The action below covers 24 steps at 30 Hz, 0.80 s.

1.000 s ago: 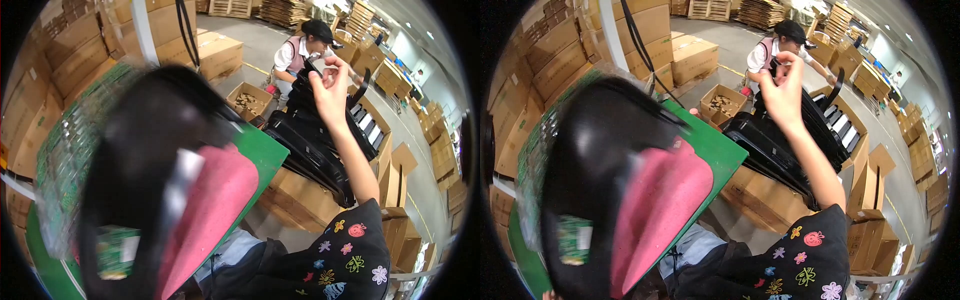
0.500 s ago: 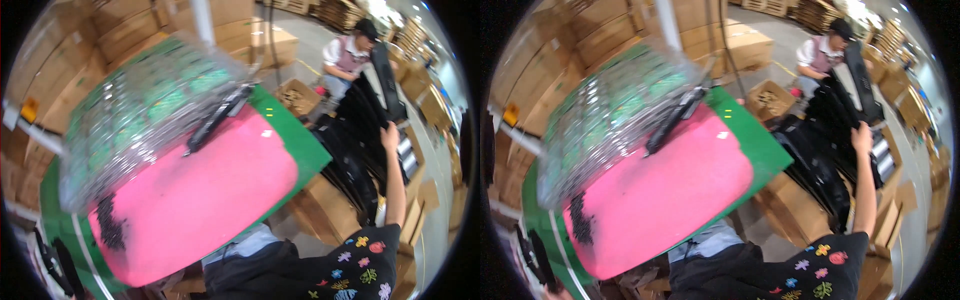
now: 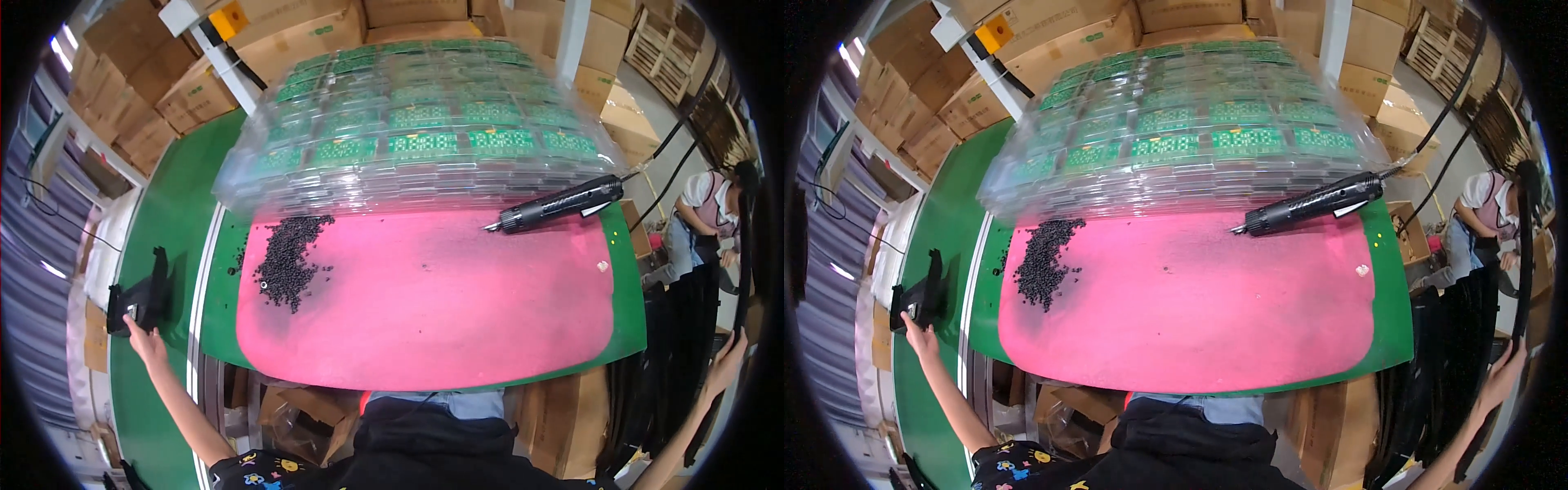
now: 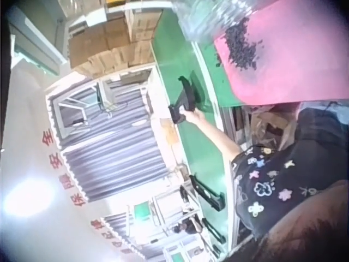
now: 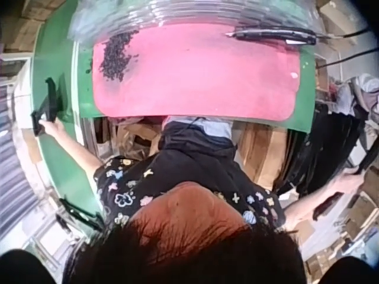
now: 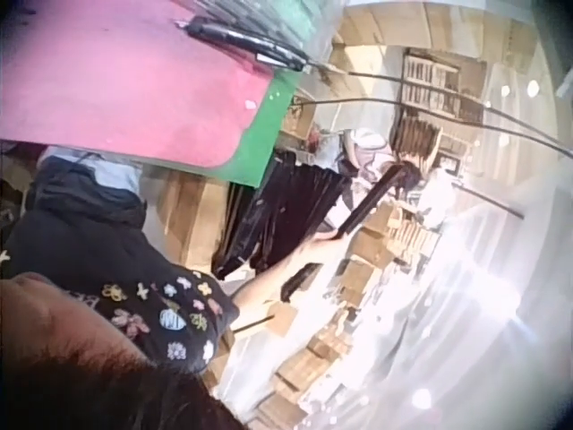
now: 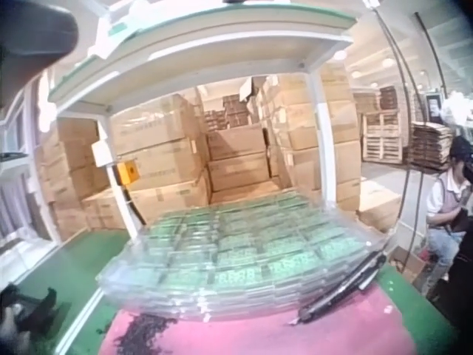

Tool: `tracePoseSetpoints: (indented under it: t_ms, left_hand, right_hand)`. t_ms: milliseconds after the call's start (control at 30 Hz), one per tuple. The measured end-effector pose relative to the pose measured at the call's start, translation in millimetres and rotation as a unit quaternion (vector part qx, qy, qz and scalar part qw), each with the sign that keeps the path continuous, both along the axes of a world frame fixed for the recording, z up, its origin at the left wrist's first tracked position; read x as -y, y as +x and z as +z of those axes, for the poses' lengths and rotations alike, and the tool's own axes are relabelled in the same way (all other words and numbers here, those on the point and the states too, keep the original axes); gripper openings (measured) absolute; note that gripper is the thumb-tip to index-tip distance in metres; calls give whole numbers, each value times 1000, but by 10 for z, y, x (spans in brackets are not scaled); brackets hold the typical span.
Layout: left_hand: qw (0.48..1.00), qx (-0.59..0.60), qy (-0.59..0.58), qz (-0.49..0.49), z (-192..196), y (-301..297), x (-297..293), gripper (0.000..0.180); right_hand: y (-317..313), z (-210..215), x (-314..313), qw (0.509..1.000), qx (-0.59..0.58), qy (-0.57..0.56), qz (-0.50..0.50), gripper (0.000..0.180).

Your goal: Assembling printed circuit boards into plastic housings using an electric screwdriver and screws.

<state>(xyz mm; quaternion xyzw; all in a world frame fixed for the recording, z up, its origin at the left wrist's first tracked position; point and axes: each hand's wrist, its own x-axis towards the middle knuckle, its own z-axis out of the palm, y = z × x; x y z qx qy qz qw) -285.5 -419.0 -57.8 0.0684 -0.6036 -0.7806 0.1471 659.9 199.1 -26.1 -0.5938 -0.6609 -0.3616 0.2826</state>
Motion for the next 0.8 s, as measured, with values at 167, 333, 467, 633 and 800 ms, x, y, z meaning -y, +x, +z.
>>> tracePoseSetpoints:
  t_ms: [167,333,467,633,800]
  left_hand:
    - [953,-178,-185,-159,364,1159,-1855,88]
    - [835,-382,-115,-380,519,2005,-3314,78]
    - [625,-575,-203,-489,542,2260,-3734,52]
    - [507,-411,-364,-664,549,2353,-3975,29]
    - [491,-439,-454,-600,248,2302,-3823,22]
  right_hand:
    - [-1323,544,677,964,71,-39,253,28]
    - [-2518,369,984,846,165,-141,488,13]
    - [-3505,411,1221,728,291,-192,590,20]
    - [-3932,554,1207,586,315,-414,621,14]
    - [-5143,967,690,655,173,-268,685,19]
